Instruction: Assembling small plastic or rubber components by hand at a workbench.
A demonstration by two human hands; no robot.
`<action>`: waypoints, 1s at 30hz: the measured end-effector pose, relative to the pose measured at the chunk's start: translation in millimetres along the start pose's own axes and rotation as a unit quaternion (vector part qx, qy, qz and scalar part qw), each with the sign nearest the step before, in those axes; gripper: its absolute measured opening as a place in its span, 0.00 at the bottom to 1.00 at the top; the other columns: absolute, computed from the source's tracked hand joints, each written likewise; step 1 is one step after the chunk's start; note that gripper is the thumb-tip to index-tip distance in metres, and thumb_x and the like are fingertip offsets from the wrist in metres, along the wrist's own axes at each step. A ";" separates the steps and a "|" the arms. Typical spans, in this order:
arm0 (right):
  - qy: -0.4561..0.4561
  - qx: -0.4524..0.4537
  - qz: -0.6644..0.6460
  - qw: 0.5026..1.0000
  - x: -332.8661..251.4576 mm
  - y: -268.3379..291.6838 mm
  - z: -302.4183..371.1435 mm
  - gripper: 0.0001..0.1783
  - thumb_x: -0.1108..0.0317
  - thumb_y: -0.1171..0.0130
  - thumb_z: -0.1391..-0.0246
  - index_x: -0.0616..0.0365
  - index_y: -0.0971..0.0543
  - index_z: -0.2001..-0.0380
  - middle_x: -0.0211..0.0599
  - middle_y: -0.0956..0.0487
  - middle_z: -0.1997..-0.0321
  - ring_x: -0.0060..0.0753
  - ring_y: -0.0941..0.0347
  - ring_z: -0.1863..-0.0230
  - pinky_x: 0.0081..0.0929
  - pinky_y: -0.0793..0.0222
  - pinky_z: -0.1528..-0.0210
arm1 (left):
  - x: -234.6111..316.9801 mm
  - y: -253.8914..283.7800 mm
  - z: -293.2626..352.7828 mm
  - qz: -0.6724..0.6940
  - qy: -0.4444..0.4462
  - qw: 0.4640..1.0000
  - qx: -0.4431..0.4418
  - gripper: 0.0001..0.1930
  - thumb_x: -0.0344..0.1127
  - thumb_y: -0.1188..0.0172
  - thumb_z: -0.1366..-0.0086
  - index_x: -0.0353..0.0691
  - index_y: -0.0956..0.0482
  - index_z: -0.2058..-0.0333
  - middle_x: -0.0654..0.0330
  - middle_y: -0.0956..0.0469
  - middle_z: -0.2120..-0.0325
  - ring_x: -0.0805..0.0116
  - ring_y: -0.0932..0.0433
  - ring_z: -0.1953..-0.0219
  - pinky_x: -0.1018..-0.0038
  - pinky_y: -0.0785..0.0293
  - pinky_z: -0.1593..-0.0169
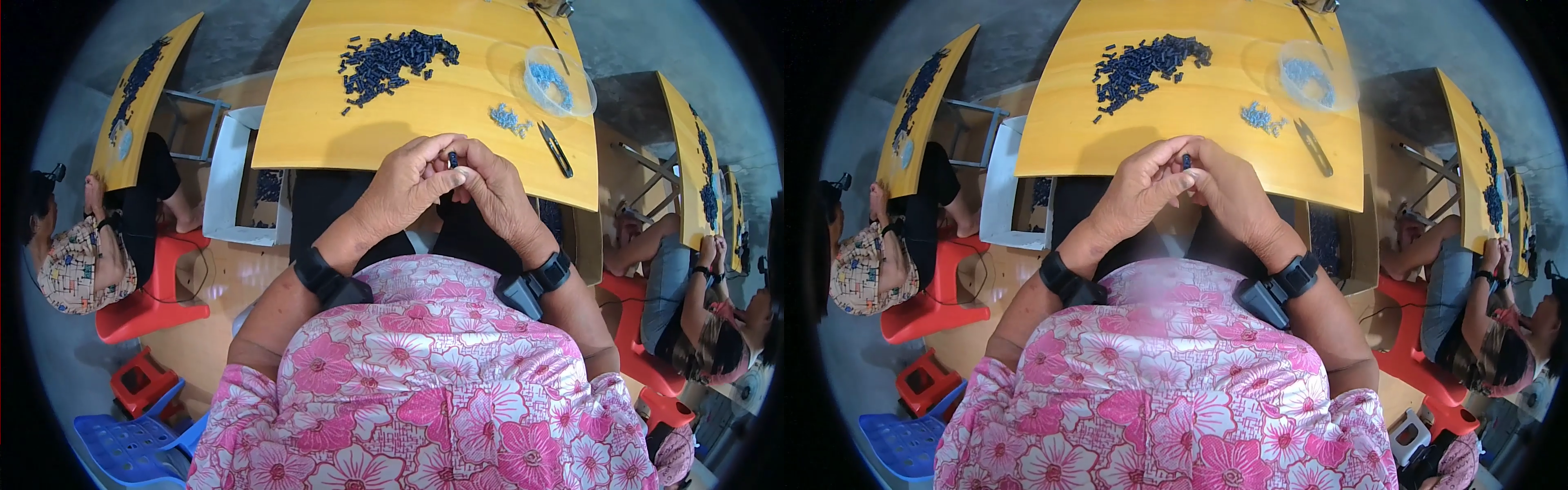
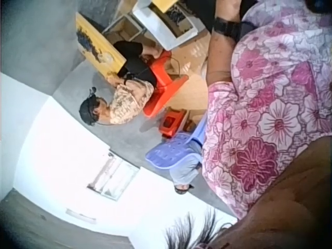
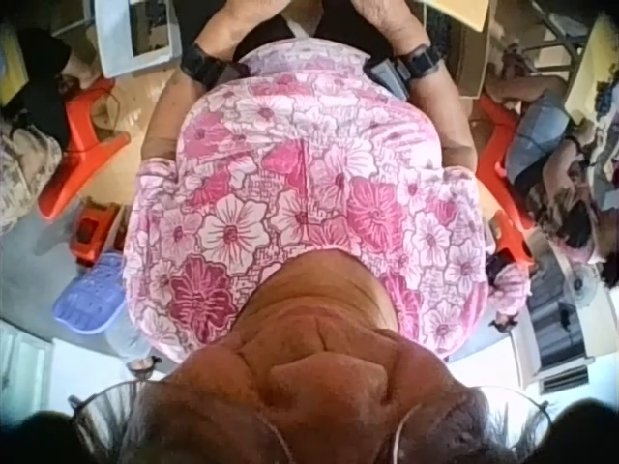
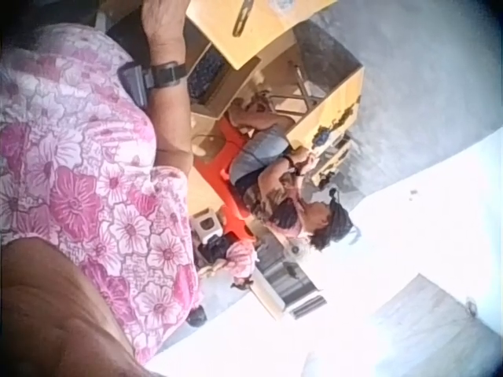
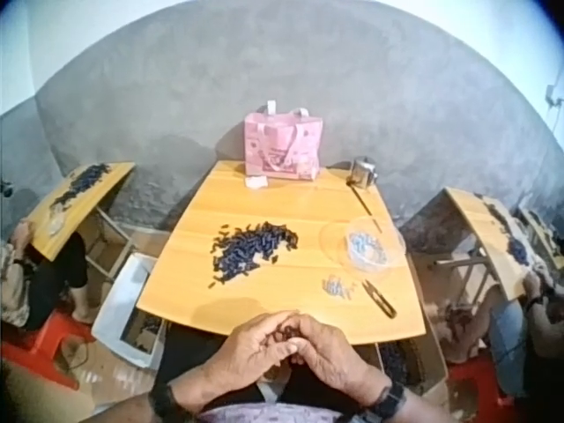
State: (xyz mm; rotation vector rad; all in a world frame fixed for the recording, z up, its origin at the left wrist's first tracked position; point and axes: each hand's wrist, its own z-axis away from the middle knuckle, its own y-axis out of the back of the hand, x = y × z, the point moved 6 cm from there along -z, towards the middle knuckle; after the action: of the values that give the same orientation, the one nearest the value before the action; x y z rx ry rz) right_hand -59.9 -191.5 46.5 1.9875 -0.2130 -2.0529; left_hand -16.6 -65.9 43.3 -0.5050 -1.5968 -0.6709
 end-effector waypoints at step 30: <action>-0.083 -0.041 0.042 0.995 23.3 -5.8 -48.5 0.16 0.62 0.53 0.34 0.62 0.31 0.50 0.55 0.24 0.62 0.60 0.25 0.59 0.42 0.29 0.55 | -41.9 21.5 -32.1 -0.041 -0.019 0.999 0.029 0.19 0.40 0.46 0.32 0.31 0.29 0.50 0.52 0.25 0.62 0.65 0.25 0.60 0.71 0.28 0.53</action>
State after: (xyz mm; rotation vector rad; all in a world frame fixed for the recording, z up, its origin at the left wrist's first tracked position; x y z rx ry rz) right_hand -12.7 -188.8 20.3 1.7317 -0.2373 -2.1370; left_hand 27.0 -69.5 6.6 -0.4142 -1.6747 -0.6772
